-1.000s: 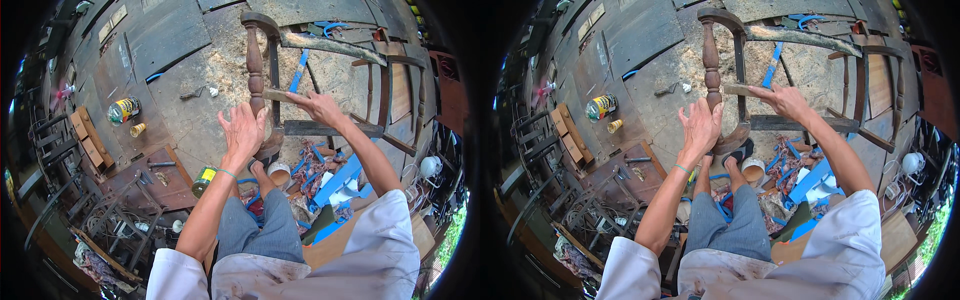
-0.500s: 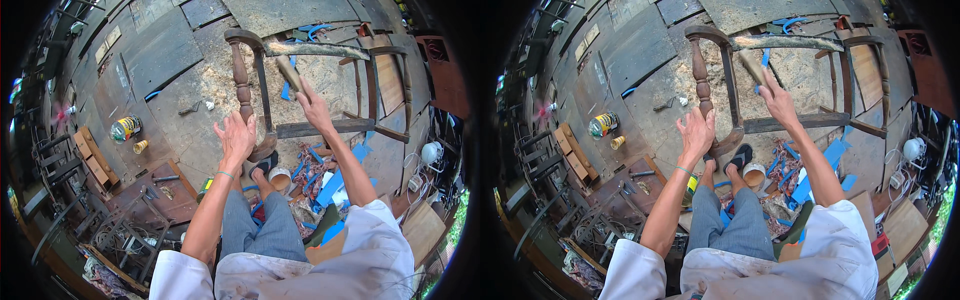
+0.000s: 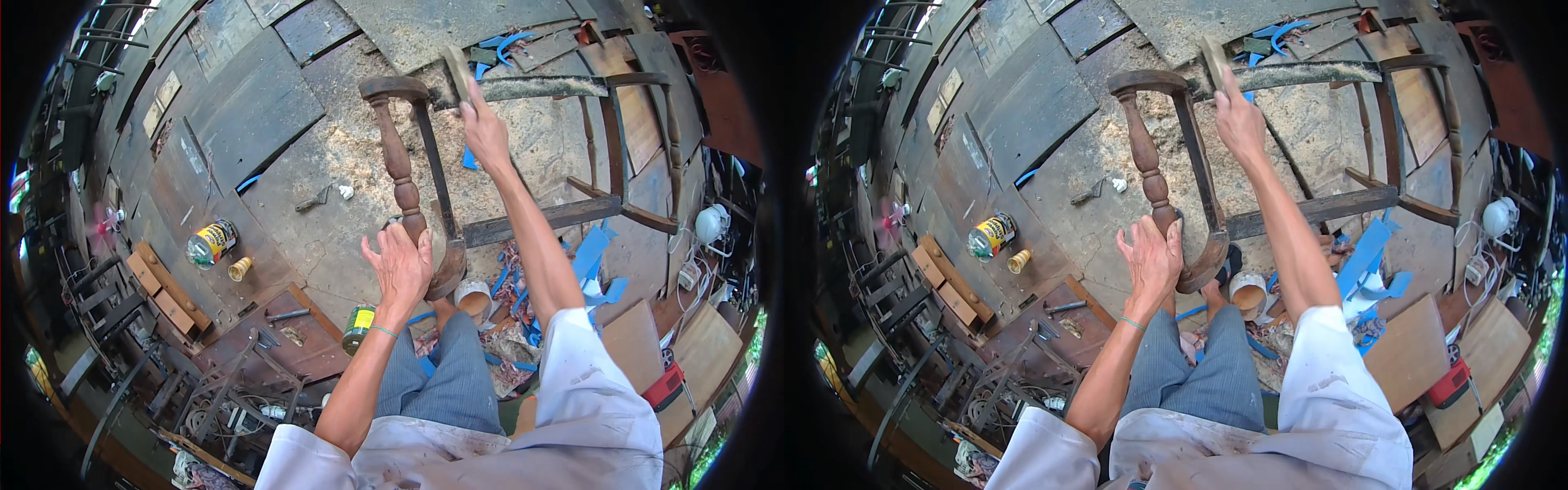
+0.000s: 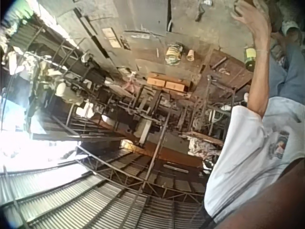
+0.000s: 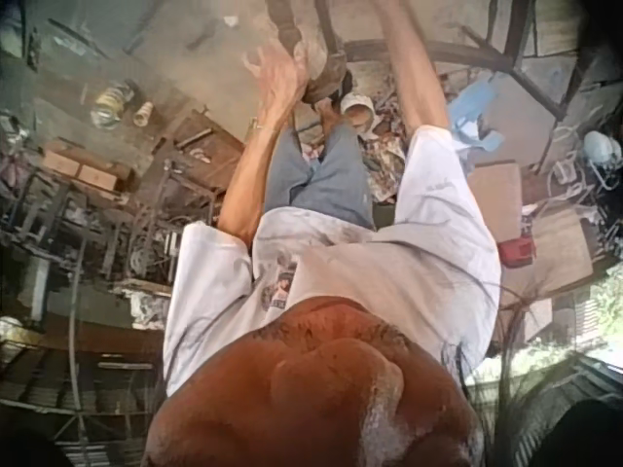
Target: Sanding and applying varnish/finish to a wooden chair frame.
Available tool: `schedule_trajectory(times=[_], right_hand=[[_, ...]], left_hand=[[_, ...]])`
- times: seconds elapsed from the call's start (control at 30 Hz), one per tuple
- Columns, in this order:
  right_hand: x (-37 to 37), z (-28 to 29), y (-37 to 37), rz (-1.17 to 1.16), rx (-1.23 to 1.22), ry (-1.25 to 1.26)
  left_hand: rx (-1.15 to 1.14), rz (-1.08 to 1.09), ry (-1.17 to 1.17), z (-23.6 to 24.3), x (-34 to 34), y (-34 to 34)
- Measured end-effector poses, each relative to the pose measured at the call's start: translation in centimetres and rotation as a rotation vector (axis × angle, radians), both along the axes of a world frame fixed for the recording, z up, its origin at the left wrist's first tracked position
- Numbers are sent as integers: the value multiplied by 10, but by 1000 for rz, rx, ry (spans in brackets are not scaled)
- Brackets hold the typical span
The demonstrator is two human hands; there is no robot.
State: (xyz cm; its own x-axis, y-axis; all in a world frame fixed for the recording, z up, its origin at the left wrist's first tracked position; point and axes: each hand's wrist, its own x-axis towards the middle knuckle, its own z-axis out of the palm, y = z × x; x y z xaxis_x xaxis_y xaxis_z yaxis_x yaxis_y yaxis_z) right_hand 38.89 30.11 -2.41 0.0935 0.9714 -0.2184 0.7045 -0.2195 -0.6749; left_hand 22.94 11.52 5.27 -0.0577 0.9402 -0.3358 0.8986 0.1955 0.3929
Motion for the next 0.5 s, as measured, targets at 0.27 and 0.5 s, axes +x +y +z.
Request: schedule_trajectory(times=[0.27,0.5], right_hand=[[-12,-3,7,-41,-100,-82],[-9,-19,-55,-62,70,-149]], left_hand=[[-32,-41,-100,6,16,6],[-89,-72,-84,10,12,1]])
